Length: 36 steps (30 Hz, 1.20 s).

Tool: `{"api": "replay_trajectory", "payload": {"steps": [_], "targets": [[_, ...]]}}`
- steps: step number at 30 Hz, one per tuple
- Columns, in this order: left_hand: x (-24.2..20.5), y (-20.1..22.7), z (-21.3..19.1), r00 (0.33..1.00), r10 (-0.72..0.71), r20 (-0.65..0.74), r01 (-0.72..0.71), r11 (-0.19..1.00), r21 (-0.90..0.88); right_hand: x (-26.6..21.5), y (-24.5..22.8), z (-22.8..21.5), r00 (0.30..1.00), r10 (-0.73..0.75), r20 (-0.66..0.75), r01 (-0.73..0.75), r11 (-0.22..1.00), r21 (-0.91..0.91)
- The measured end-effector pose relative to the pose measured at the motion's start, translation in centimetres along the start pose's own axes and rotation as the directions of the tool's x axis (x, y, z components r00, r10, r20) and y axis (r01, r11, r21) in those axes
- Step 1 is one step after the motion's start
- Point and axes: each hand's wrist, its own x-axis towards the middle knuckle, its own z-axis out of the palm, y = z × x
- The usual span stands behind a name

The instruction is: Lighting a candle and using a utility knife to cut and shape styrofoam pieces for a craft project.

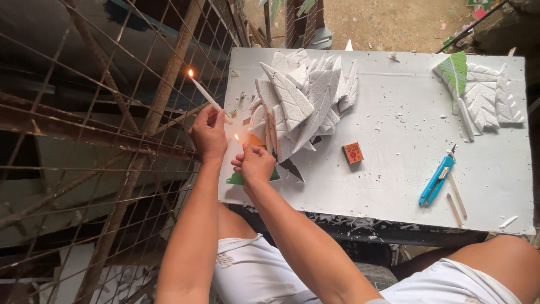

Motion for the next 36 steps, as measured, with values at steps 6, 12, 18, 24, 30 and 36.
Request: {"api": "replay_trajectory", "payload": {"steps": [6, 12, 18, 24, 30, 36], "targets": [[0.4, -1.6, 1.3, 0.996, 0.081, -0.021, -0.081, 0.997, 0.022, -1.4, -0.4, -1.3, 0.999, -0.001, 0.038, 0.001, 1.000, -0.007], [0.4, -3.1, 2.3, 0.991, 0.134, -0.026, -0.134, 0.991, 0.003, -2.9, -0.9, -2.5, 0.998, 0.008, 0.061, -0.010, 0.999, 0.035], [0.2, -3.1, 2.0, 0.972, 0.237, -0.009, -0.234, 0.966, 0.112, -2.9, -0.1, -4.0, 0.997, 0.018, 0.070, -0.020, 0.999, 0.030], [0.3, -3.3, 2.2, 0.955, 0.292, 0.042, -0.295, 0.941, 0.163, -3.6, -0.8, -4.8, 0.996, 0.009, 0.091, -0.011, 1.000, 0.015], [0.6, -4.1, 2.5, 0.935, 0.349, 0.058, -0.353, 0.918, 0.182, -4.9, -1.7, -5.8, 0.993, 0.009, 0.118, -0.011, 1.000, 0.015], [0.5, -4.4, 2.5, 0.928, 0.366, 0.071, -0.372, 0.908, 0.193, -5.1, -2.4, -6.3, 0.993, -0.009, 0.120, 0.009, 1.000, -0.002]]}}
